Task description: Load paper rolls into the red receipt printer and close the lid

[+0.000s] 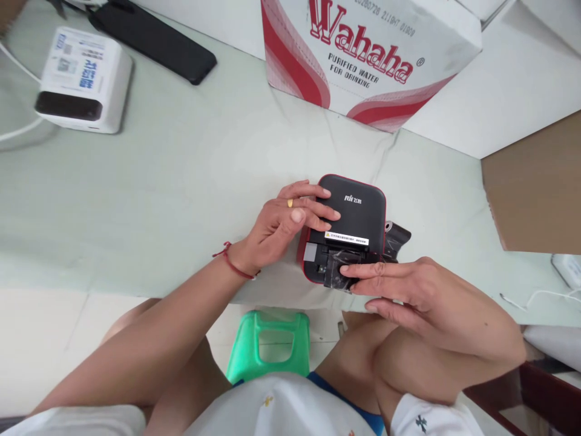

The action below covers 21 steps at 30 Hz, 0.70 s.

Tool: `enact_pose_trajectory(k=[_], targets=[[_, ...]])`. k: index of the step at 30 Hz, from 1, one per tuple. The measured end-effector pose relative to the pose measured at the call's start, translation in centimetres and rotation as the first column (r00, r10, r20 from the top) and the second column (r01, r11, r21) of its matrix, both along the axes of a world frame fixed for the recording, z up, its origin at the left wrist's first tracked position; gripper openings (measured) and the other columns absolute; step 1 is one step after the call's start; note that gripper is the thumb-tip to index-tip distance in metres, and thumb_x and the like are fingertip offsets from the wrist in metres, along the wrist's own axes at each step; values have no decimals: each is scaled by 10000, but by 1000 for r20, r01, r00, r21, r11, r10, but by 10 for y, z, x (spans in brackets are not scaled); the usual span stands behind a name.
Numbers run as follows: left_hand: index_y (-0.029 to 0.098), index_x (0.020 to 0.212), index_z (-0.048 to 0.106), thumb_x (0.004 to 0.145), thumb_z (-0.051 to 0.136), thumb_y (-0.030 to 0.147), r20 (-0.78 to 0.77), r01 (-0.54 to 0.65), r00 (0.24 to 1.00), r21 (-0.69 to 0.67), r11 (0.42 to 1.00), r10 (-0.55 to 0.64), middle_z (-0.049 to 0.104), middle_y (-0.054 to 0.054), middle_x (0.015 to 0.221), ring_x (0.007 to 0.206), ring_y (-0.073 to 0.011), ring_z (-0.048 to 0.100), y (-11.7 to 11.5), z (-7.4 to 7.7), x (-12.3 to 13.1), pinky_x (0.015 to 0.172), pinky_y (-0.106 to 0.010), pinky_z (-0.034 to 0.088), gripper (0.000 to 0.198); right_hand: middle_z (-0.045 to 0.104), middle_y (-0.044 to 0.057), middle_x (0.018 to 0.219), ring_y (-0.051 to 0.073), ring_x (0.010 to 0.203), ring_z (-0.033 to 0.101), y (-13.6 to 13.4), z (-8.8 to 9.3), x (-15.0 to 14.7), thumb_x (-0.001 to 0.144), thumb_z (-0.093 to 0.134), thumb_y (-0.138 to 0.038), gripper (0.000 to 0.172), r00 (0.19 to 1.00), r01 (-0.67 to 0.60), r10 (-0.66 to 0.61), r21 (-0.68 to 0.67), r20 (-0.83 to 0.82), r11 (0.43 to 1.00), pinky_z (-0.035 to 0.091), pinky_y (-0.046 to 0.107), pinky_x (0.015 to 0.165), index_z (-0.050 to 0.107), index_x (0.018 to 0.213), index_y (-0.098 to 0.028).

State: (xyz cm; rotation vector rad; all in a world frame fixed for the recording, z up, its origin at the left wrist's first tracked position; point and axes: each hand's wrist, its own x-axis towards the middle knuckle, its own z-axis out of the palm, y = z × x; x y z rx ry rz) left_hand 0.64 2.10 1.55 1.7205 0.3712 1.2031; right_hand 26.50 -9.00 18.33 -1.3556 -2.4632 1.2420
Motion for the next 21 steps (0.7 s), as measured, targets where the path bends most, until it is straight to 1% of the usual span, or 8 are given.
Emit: enact_pose_trajectory(k=[2, 5, 7, 11, 13, 16, 18, 21], targets=[[304, 1090, 938, 1253, 456, 480, 29, -47, 999, 43, 998, 46, 954, -72, 1205, 1358, -301, 822, 0, -3, 3, 1246, -591, 576, 539, 870, 113, 1484, 215, 1348, 853, 1, -2, 1, 1179, 633, -157, 273, 1000, -5, 5, -7, -9, 1000, 688, 230, 1063, 888, 1272, -180], [291, 1040, 926, 1239, 500, 479, 46, -104, 994, 92, 990, 100, 960, -81, 1133, 1271, -309, 851, 1, -7, 8, 1149, -585, 607, 507, 903, 100, 1410, 199, 1308, 869, 1, -3, 3, 1178, 619, -142, 283, 1000, -15, 14, -40, -19, 999, 667, 214, 1086, 894, 1243, -167], [291, 1015, 916, 1232, 518, 478, 46, -125, 992, 116, 985, 120, 961, -76, 1101, 1225, -307, 864, 1, -8, 11, 1124, -585, 610, 490, 914, 94, 1376, 195, 1272, 882, 0, -3, 4, 1173, 619, -133, 280, 999, -22, 21, -42, -25, 999, 669, 211, 1065, 893, 1219, -165], [288, 1012, 892, 1227, 545, 430, 52, -131, 991, 128, 983, 125, 960, -66, 1098, 1231, -283, 854, -1, -6, 13, 1133, -552, 613, 432, 862, 111, 1506, 192, 1160, 912, -2, -3, 6, 1181, 628, -168, 263, 999, -35, 35, 3, 0, 999, 700, 225, 925, 882, 1250, -169], [282, 1019, 877, 1189, 633, 427, 30, -103, 994, 106, 989, 101, 956, -76, 1132, 1279, -297, 831, -3, -4, 10, 1170, -564, 614, 332, 839, 118, 1547, 185, 1144, 914, -2, -3, 6, 1188, 621, -180, 278, 999, -43, 42, 20, 20, 999, 702, 226, 900, 875, 1302, -167], [280, 1080, 862, 1087, 798, 453, -10, -14, 1000, 19, 1000, 14, 939, -100, 1243, 1420, -346, 767, -6, -1, 2, 1262, -628, 591, 184, 840, 124, 1542, 179, 1220, 897, 0, -3, 6, 1199, 617, -189, 298, 999, -51, 50, 48, 10, 998, 692, 209, 967, 861, 1366, -153], [289, 1140, 868, 1045, 854, 461, -20, 85, 996, -52, 995, -86, 916, -109, 1336, 1567, -374, 685, -6, -1, -4, 1352, -670, 529, 197, 850, 126, 1524, 178, 1281, 877, 2, -4, 5, 1204, 622, -194, 296, 998, -54, 55, 62, -8, 997, 676, 196, 1022, 856, 1377, -142], [324, 1223, 899, 1047, 861, 445, -9, 205, 978, -147, 968, -209, 837, -97, 1545, 1778, -390, 483, -5, -3, -8, 1483, -690, 366, 216, 852, 130, 1519, 176, 1295, 872, 5, -4, 4, 1206, 627, -194, 305, 998, -60, 60, 83, -7, 995, 678, 187, 1001, 844, 1411, -137]])
